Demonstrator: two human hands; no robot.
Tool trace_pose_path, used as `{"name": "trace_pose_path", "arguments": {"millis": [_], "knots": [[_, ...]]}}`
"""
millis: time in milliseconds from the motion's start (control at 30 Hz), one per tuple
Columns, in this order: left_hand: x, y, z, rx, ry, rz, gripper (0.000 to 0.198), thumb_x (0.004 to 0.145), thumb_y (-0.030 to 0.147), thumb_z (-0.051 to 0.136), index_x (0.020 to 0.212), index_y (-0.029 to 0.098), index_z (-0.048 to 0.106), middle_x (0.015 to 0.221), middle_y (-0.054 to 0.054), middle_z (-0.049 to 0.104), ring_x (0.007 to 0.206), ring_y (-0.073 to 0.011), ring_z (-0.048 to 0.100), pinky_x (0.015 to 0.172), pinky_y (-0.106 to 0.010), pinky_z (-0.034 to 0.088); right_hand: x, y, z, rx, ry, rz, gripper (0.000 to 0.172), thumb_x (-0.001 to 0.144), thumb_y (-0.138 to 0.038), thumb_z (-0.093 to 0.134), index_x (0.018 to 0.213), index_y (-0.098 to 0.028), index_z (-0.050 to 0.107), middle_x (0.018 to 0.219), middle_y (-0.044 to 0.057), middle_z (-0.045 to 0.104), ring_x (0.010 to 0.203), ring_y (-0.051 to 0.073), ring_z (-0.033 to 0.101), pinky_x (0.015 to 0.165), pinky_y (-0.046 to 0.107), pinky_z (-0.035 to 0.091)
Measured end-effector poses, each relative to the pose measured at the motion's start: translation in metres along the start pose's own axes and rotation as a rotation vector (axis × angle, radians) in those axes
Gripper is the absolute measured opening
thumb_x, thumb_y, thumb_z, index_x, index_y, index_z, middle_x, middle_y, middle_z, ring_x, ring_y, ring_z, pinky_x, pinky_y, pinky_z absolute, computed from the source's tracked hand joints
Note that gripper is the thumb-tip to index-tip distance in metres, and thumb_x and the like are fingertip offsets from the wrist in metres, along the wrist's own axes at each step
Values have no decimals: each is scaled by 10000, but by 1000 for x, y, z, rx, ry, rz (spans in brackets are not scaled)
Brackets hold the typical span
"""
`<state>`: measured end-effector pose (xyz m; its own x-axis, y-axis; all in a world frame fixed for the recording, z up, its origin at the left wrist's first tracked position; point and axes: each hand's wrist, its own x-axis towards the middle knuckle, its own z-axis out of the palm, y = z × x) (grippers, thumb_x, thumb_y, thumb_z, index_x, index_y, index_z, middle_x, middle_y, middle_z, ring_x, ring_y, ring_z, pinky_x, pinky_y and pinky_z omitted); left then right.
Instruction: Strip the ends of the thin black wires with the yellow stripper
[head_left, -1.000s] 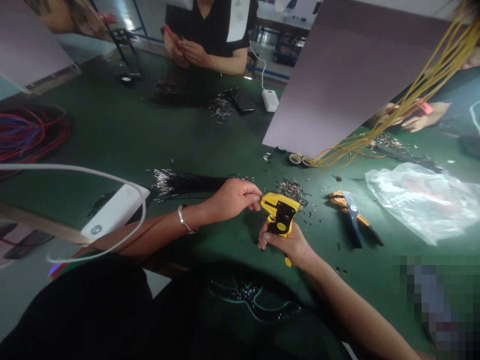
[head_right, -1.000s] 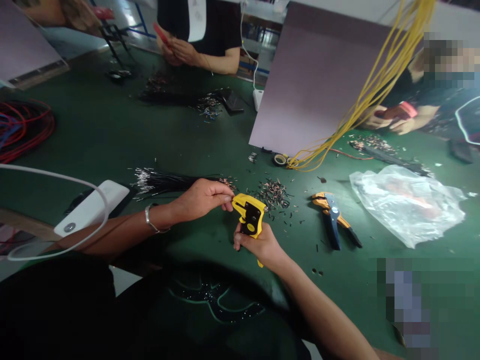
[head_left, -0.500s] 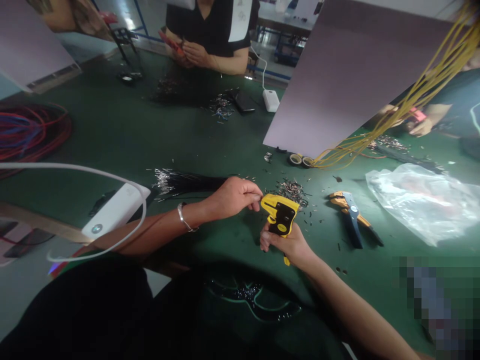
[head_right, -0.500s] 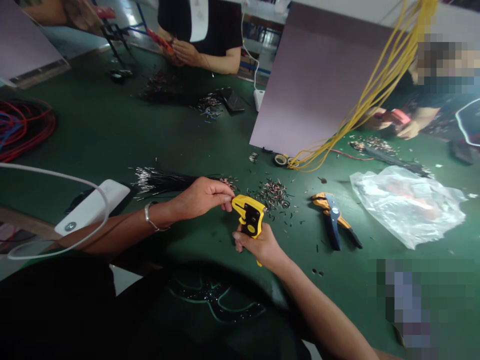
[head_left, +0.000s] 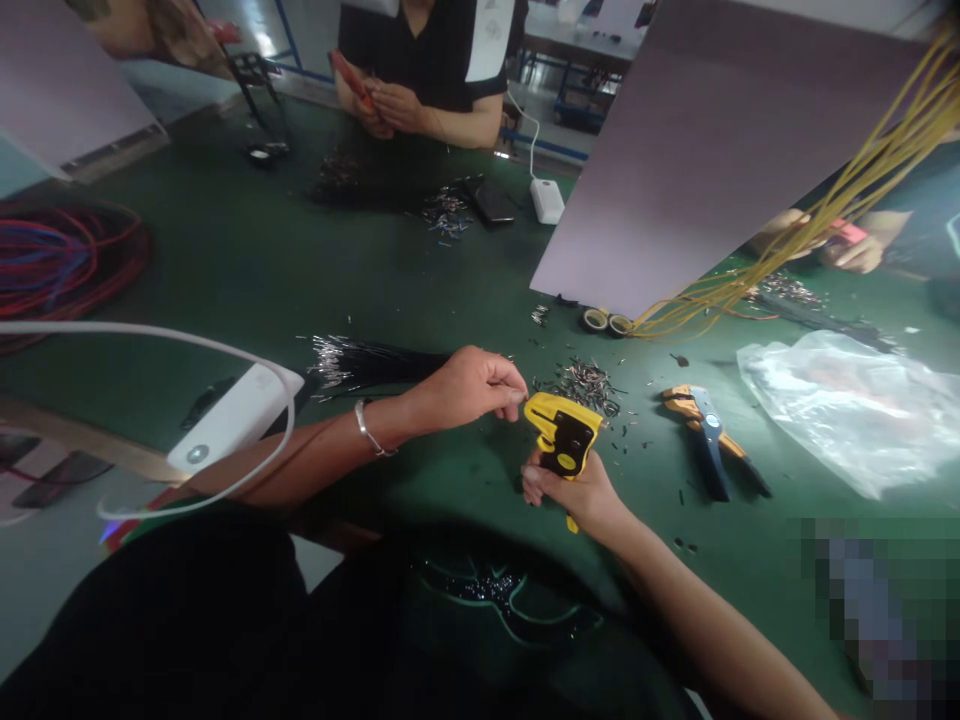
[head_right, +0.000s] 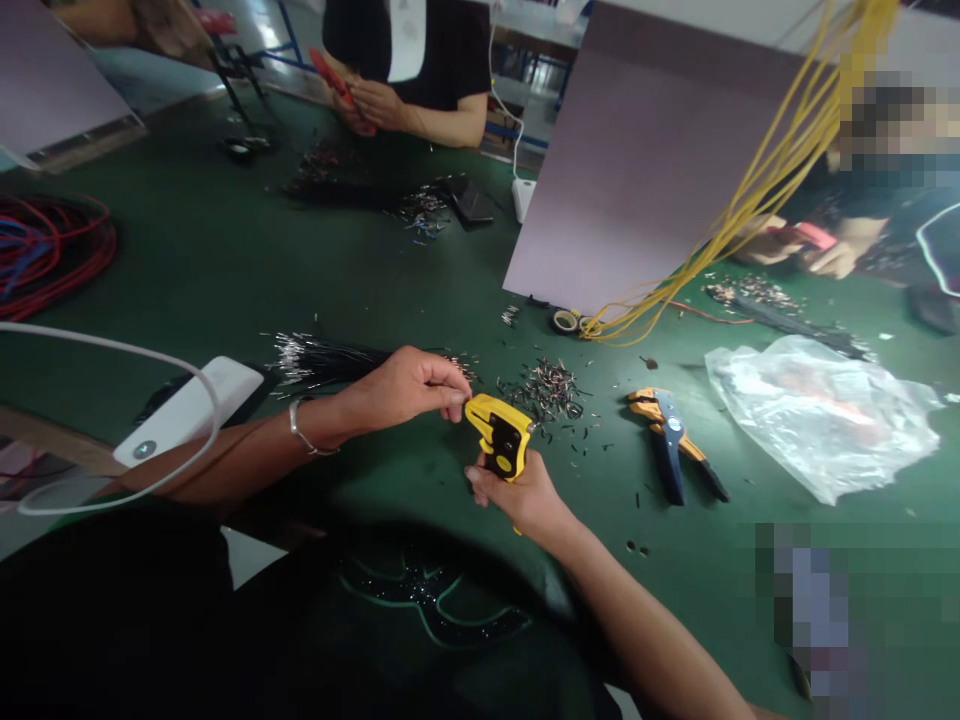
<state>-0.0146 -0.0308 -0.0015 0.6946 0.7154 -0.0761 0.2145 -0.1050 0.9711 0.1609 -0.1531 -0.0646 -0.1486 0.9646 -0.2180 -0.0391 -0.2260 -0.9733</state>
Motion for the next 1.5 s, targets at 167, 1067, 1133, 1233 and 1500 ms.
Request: {"name": "trace_pose_path", "arguments": {"millis": [167, 1067, 1133, 1233, 1500], "knots": [[0, 1, 0, -40, 0, -8, 102, 763, 165, 591, 764, 120, 683, 620, -31, 681, 578, -94, 611, 611, -233, 502, 0, 3, 0, -3, 4, 0, 327, 758, -450, 729, 692, -192, 539, 503, -29, 534, 466, 135, 507, 513, 308, 460], [2, 3, -5, 83, 62, -8, 153, 786, 217, 605, 671, 134, 663, 606, -27, 676, 573, -89, 587, 620, -231, 470, 4, 6, 0, 46, 39, -49, 273, 753, -393, 736, 696, -205, 547, 512, -20, 563, 474, 150, 530, 532, 345, 515], [1, 2, -5, 41, 62, -4, 139, 786, 225, 614, 700, 131, 668, 617, -32, 680, 576, -94, 593, 611, -233, 477, 5, 4, -1, 77, 53, -77, 254, 758, -380, 735, 697, -203, 564, 536, -10, 576, 504, 166, 550, 561, 363, 519], [0, 0, -3, -3, 61, -2, 120, 782, 224, 625, 740, 123, 673, 624, -35, 681, 586, -100, 602, 610, -233, 486, 6, 1, -3, 113, 46, -110, 237, 760, -374, 737, 700, -203, 584, 571, 2, 593, 544, 183, 573, 587, 372, 517], [-1, 1, -1, -13, 96, -3, 122, 790, 220, 619, 772, 120, 685, 647, -33, 690, 613, -101, 611, 642, -236, 496, 4, 3, -3, 186, -2, -152, 177, 783, -314, 737, 804, -201, 603, 675, 14, 627, 632, 193, 604, 677, 401, 525]]}}
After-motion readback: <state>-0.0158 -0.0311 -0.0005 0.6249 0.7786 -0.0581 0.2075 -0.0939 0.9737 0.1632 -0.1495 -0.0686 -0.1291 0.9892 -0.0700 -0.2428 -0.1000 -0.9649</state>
